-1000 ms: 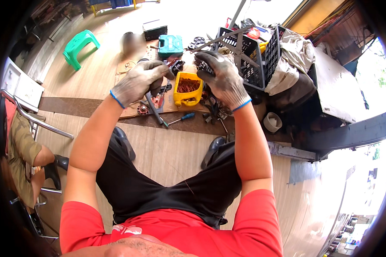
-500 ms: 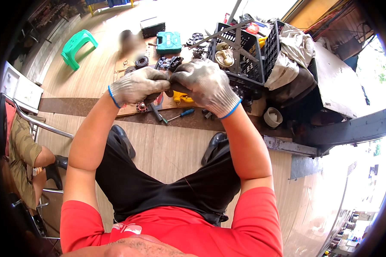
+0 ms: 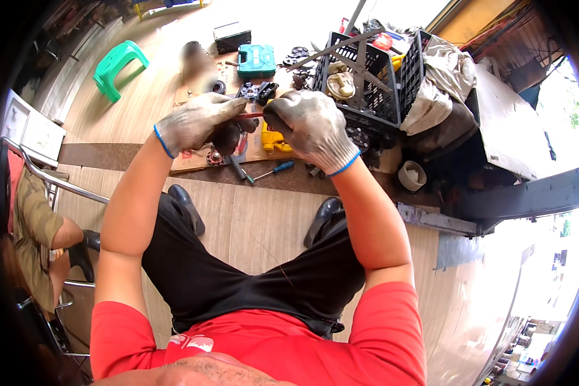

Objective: The person manipulates a small black mechanical component and a red wire, threading the wire through a small opening in the component.

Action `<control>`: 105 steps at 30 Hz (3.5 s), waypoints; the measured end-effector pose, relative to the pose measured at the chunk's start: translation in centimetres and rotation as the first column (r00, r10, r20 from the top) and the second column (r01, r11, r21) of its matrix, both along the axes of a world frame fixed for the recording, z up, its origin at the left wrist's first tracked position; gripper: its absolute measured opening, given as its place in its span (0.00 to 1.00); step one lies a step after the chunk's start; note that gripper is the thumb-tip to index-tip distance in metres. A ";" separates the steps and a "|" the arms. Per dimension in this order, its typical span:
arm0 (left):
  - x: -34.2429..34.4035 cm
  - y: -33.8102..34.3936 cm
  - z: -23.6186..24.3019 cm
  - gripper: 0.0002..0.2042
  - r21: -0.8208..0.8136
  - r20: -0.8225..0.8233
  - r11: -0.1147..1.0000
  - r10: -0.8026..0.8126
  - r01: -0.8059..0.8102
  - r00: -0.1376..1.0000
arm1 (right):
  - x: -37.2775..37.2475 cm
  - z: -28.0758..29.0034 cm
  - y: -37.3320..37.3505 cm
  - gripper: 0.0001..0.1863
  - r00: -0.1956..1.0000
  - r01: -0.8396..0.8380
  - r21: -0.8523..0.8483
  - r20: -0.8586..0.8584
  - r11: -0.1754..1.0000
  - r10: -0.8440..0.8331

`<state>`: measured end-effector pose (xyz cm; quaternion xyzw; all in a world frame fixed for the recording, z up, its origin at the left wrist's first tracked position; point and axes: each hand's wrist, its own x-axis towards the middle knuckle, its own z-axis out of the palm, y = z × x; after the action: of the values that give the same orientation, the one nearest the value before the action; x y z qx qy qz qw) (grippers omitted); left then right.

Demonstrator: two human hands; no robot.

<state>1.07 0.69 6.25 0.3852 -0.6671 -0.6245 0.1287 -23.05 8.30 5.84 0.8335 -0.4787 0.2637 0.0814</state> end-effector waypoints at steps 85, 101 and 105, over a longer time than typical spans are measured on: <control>-1.8 2.6 -0.6 0.13 -0.548 0.108 0.808 -0.186 0.214 0.977 | -0.1 -0.1 -0.1 0.15 0.779 -0.189 0.586 0.578 0.788 -0.243; -2.1 2.4 -0.7 0.16 0.062 -0.555 0.994 0.110 -0.091 0.825 | 0.6 -2.2 -0.9 0.09 -0.106 -0.548 0.201 0.946 0.812 -0.306; -2.1 1.6 -1.5 0.17 0.204 -0.673 0.972 0.227 -0.118 0.704 | 1.8 -1.2 0.0 0.07 0.312 -0.203 0.202 0.941 0.958 -0.132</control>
<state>-0.98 2.25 4.70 0.1934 -0.4844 -0.7548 0.3977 -21.20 8.29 4.66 0.5321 -0.4487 0.6321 -0.3406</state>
